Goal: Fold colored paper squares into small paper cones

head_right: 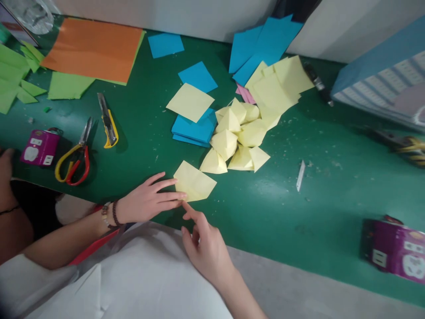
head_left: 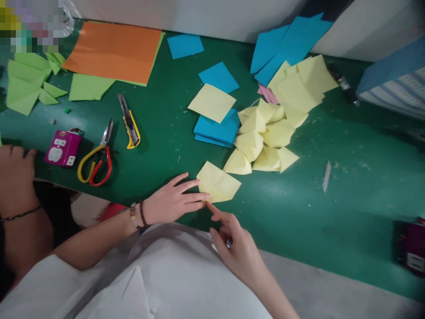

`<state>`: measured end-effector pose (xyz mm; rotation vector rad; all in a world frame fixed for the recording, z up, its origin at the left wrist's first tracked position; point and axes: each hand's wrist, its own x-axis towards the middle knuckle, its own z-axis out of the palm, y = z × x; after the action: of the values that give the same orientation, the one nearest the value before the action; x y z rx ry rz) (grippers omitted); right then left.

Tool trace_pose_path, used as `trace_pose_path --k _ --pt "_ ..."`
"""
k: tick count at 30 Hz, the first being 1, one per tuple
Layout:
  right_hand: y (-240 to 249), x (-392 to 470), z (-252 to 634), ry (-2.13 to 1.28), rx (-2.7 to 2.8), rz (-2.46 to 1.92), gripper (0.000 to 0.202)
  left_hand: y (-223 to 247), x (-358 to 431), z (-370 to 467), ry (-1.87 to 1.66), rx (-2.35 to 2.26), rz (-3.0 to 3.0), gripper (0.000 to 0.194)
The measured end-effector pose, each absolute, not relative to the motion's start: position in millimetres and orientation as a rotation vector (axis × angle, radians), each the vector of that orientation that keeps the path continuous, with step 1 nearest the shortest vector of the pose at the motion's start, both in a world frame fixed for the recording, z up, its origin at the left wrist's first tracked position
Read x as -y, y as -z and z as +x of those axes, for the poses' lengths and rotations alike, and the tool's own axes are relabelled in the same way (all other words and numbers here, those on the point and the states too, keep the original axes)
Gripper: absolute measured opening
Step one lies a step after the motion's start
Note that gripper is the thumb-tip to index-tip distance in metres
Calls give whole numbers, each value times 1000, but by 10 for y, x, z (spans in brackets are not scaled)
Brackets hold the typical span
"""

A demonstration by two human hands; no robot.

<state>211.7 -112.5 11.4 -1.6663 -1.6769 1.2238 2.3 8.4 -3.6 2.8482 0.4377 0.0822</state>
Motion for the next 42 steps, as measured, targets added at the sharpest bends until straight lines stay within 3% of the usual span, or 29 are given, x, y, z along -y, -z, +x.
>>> trace_pose_path --k 3,8,19,26,29,38,42 --pt "-115 1132 2107 -1251 1655 -1682 28 32 -84 24 -77 -434 2844 34" --pt "-105 1137 2091 -1234 1601 -1745 15 38 -82 18 -75 -441 2837 35" --pt "-162 1076 2337 -925 1372 -2062 13 45 -96 15 -107 -446 2801 36" --pt "1 871 2329 -223 1823 -1949 9 12 -97 25 -72 -499 2716 50" --pt "65 789 2253 -96 2010 -1873 13 5 -92 30 -63 -521 2685 52" --pt "74 768 1908 -229 2115 -1643 22 8 -89 40 -55 -530 2673 54" --pt "32 739 2108 -270 2045 -1575 8 16 -98 25 -58 -492 2703 53"
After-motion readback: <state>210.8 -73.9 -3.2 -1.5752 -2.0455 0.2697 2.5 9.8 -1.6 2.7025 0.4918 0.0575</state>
